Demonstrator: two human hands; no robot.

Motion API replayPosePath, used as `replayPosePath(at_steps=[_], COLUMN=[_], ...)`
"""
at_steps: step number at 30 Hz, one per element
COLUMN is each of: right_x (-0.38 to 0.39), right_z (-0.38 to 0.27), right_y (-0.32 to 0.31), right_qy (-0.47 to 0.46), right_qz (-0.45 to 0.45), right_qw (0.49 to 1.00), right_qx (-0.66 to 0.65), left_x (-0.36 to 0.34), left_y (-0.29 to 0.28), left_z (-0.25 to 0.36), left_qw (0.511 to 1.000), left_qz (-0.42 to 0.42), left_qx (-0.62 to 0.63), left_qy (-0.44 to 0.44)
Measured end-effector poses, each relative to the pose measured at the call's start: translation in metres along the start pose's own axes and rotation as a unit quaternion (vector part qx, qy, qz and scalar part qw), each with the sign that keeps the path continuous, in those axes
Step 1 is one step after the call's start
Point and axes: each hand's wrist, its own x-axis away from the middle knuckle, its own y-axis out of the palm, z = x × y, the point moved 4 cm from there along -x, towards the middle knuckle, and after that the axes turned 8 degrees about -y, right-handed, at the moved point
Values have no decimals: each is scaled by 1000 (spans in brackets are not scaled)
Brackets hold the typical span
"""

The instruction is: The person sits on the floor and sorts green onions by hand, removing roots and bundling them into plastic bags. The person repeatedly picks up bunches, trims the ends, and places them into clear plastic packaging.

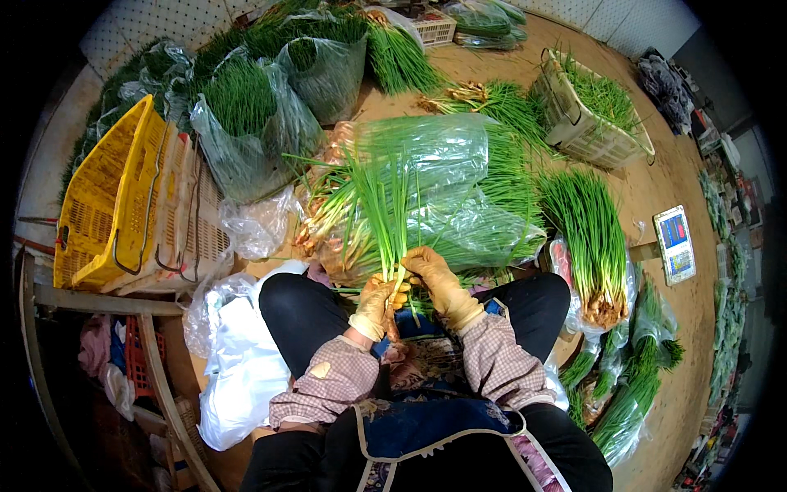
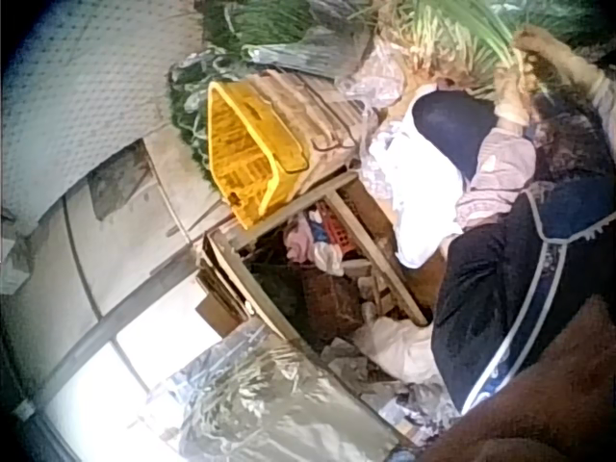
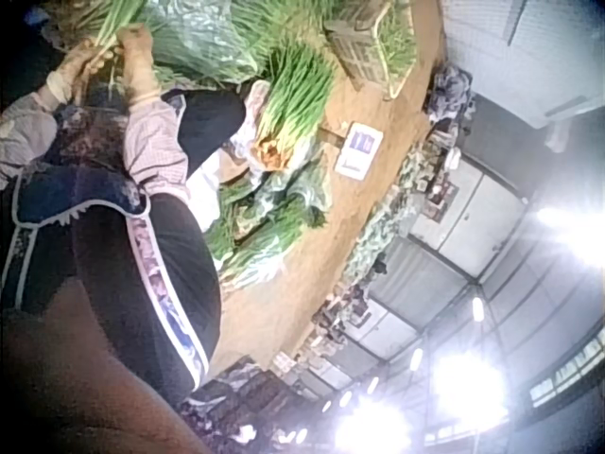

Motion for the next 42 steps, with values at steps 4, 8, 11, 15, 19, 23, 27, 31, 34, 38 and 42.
replayPosePath(at_steps=[4,8,11,15,19,23,27,31,34,38,42], right_x=[1,-5,-8,-13,-34,-38,-6,19,34,36,40], right_z=[-7,-7,-9,-3,7,-4,5,20,21,25,24], right_y=[8,8,11,12,-21,-66,-44,-6,-2,-6,-8], right_qy=[15,-28,-60,-83,-150,-106,73,110,83,45,17], right_qz=[-32,-49,-35,7,123,71,-101,-172,-157,-150,-171], right_qw=[995,997,998,996,976,963,981,978,984,988,985], right_qx=[-98,-49,-13,11,98,237,147,43,-2,-11,3], left_x=[6,8,8,7,6,5,1,0,-8,-22,-45], left_y=[7,11,11,9,5,5,5,11,7,-1,-10], left_z=[5,7,6,8,7,5,4,5,8,1,0], left_qw=[999,998,995,993,998,990,995,998,991,994,995], left_qz=[-37,-54,-50,-79,-62,6,-56,-21,-50,-44,16], left_qx=[10,33,85,86,3,-115,-70,-42,-111,-99,-77], left_qy=[14,7,-2,1,27,87,40,52,47,19,61])
